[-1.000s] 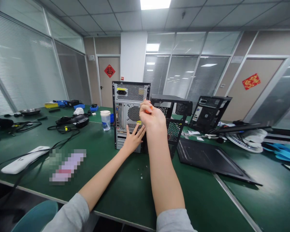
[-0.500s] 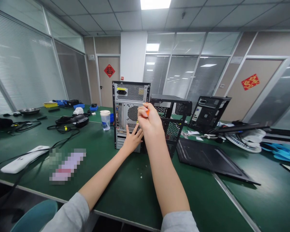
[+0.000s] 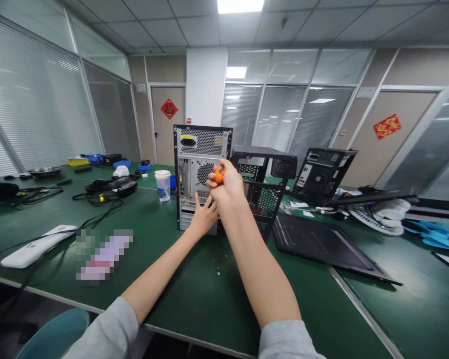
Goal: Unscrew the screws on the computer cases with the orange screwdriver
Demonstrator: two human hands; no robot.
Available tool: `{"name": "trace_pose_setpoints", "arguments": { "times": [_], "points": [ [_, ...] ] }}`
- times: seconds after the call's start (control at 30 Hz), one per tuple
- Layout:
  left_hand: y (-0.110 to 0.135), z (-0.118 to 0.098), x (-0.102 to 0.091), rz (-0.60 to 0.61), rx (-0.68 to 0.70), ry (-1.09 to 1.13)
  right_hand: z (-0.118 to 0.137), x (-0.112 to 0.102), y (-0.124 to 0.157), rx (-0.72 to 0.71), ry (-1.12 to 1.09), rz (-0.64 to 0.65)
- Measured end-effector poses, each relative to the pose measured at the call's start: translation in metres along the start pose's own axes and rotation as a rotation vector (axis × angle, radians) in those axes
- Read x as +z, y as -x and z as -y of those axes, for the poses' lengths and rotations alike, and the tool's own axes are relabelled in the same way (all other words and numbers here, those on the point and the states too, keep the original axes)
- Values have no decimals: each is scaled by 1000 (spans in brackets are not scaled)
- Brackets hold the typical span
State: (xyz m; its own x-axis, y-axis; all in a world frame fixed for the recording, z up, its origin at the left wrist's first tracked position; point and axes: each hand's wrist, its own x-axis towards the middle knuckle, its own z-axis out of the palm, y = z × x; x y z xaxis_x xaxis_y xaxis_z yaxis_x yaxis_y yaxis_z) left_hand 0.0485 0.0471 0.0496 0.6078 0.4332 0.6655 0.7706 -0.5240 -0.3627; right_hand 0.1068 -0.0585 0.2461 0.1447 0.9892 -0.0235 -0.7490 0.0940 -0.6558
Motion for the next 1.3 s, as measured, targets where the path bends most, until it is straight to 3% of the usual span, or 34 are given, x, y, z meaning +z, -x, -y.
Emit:
{"name": "trace_pose_setpoints", "arguments": {
  "times": [0.17,0.33,0.57,0.97,1.3],
  "points": [
    [0,0,-3,-6,-6,-14,3,1,0,-19,54,-6],
    [0,1,-4,2,-6,-10,13,3,3,66,1,28],
    [0,1,-5,10,-5,-7,17,7,8,71,-89,67],
    [6,5,-4,4,26,-27,9,14,6,43,-184,64],
    [-4,11,-7,-55,69,-18,-1,10,-3,-42,-77,85]
  ]
}}
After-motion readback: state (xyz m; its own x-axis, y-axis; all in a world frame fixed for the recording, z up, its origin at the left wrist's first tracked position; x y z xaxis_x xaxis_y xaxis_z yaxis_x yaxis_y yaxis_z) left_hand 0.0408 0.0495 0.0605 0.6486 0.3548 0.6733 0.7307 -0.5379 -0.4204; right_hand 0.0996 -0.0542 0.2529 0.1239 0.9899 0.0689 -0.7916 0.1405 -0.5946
